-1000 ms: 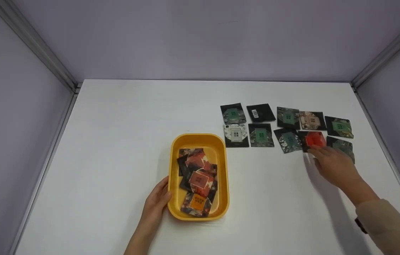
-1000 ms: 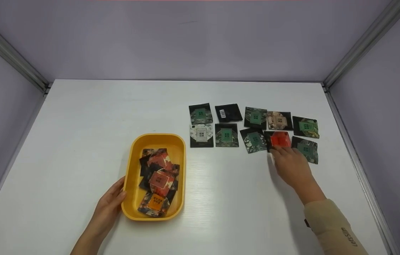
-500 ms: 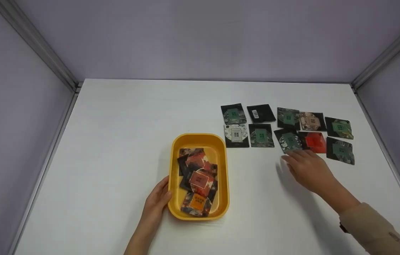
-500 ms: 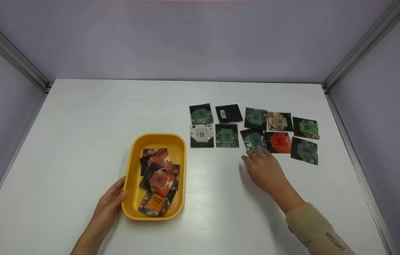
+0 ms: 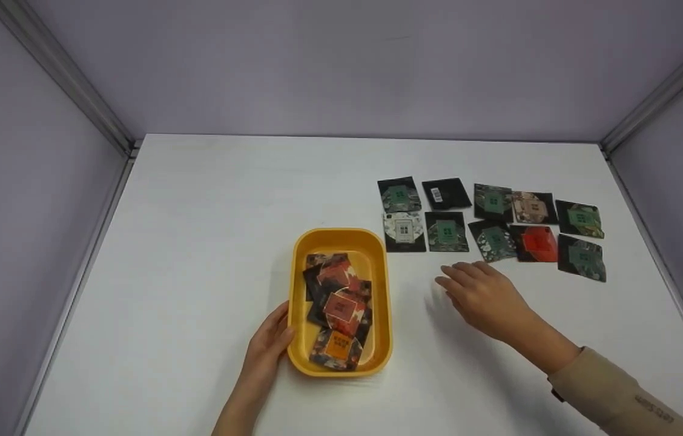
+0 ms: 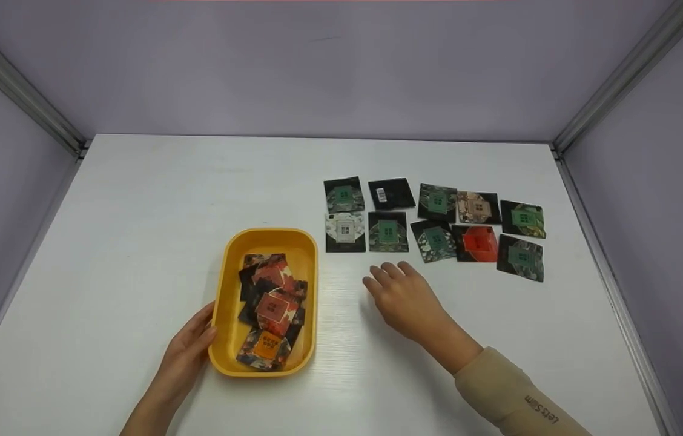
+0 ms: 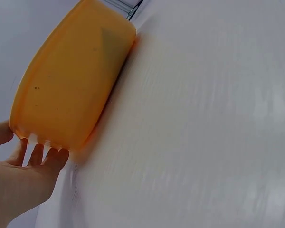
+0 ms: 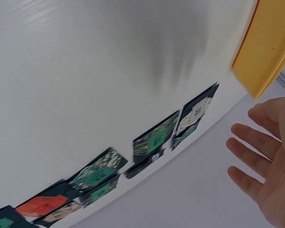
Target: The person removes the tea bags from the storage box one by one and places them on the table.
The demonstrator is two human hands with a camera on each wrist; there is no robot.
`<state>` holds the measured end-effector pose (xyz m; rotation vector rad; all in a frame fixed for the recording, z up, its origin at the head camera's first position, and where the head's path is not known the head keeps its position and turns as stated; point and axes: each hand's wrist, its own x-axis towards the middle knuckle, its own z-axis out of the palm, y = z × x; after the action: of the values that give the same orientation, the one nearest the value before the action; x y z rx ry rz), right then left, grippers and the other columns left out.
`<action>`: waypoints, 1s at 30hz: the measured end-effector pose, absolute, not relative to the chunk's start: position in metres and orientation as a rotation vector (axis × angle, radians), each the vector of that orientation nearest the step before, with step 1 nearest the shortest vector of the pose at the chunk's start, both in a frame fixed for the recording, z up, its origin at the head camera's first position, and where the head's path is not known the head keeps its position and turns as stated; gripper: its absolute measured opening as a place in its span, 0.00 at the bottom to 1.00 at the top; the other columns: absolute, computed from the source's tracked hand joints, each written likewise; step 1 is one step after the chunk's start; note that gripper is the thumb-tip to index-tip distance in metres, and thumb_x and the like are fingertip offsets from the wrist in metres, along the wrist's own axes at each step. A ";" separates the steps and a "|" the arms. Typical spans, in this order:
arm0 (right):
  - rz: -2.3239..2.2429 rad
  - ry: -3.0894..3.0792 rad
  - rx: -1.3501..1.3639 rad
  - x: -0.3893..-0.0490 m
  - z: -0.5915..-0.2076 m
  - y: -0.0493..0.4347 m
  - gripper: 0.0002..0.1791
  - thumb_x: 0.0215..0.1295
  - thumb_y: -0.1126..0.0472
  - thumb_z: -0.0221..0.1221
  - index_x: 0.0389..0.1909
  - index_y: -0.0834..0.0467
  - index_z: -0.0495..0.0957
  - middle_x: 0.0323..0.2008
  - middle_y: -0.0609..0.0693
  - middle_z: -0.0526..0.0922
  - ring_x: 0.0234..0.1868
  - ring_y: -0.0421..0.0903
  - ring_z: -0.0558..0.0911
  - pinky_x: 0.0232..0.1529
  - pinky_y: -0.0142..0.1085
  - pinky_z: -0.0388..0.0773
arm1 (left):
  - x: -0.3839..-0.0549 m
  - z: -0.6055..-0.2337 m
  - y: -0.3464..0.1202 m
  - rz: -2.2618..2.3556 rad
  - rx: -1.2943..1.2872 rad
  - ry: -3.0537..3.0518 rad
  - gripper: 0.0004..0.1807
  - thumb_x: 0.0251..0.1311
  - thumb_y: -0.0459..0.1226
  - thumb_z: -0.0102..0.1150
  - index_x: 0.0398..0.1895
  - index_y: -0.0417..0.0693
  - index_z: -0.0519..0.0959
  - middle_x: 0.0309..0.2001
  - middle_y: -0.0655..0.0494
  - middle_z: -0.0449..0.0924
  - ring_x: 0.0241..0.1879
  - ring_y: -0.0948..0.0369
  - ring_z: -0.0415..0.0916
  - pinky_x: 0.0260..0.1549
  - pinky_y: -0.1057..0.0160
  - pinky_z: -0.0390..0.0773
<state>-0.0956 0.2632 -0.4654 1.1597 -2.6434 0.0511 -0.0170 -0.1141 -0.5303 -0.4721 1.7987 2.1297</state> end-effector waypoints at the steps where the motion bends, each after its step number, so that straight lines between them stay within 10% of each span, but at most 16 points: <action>1: 0.064 -2.635 1.176 -0.095 -0.464 0.259 0.19 0.53 0.65 0.72 0.48 0.59 0.85 0.48 0.57 0.86 0.48 0.54 0.84 0.49 0.50 0.83 | -0.017 -0.530 -0.114 2.130 -0.472 1.798 0.35 0.71 0.46 0.56 0.75 0.44 0.59 0.76 0.48 0.54 0.76 0.54 0.48 0.72 0.54 0.54; 30: -0.145 -2.432 1.682 -0.090 -0.440 0.126 0.15 0.63 0.59 0.66 0.51 0.54 0.82 0.49 0.49 0.85 0.50 0.48 0.81 0.53 0.41 0.80 | -0.019 -0.530 -0.115 2.120 -0.461 1.811 0.33 0.72 0.44 0.55 0.75 0.43 0.60 0.76 0.47 0.56 0.76 0.53 0.50 0.72 0.54 0.55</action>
<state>-0.0902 0.1263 -0.4397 1.6819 -2.4319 -0.1445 -0.0187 -0.1149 -0.5296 -0.4613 1.8106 2.1196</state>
